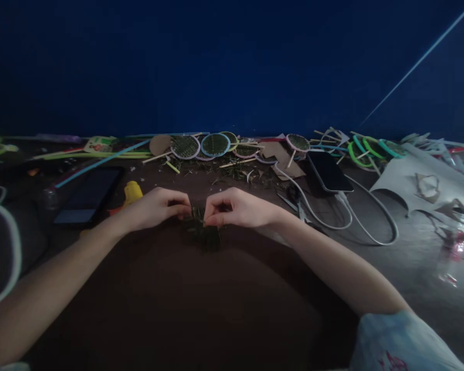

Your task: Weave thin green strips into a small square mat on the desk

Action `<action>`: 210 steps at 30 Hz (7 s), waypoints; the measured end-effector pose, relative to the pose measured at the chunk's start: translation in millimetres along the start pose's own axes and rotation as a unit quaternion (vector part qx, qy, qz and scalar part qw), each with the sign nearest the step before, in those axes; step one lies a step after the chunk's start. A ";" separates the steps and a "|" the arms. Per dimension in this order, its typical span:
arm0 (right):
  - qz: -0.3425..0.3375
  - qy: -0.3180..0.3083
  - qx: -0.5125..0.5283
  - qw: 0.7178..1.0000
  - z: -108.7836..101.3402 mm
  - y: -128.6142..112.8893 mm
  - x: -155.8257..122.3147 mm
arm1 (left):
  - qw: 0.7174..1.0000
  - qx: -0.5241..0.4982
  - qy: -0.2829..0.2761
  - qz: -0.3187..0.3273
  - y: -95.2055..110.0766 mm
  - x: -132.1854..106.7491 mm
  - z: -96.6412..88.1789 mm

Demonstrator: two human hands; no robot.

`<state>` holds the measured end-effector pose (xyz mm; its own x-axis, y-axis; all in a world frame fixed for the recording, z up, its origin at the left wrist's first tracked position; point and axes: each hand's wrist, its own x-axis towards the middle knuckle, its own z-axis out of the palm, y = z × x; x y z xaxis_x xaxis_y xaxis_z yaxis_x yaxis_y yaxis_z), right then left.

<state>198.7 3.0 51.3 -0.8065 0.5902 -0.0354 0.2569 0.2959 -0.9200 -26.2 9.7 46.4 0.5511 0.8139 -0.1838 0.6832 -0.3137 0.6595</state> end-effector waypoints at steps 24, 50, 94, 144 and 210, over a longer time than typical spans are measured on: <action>0.094 0.254 -0.159 0.949 -20.6 38.8 6.5 | 0.983 0.110 0.135 -0.063 -5.8 0.5 11.1; 0.104 -0.084 -0.145 0.980 -38.9 12.0 -7.5 | 0.994 0.085 -0.050 -0.057 6.5 -8.0 -1.6; 0.131 0.024 -0.175 0.976 -55.8 22.1 -13.0 | 0.987 0.136 -0.005 0.090 9.3 -7.6 15.8; 0.149 0.192 -0.166 0.956 -37.1 27.6 -2.0 | 0.984 0.118 0.134 0.004 0.0 12.7 58.5; 0.049 0.170 -0.165 0.970 -1.5 38.6 12.8 | 0.969 0.161 0.189 0.001 0.5 13.8 65.4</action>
<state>199.1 23.1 15.9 -0.5617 0.8246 0.0670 0.5245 0.4176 -0.7420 13.1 -11.2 -3.5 0.3792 0.9149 0.1385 0.8294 -0.4024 0.3875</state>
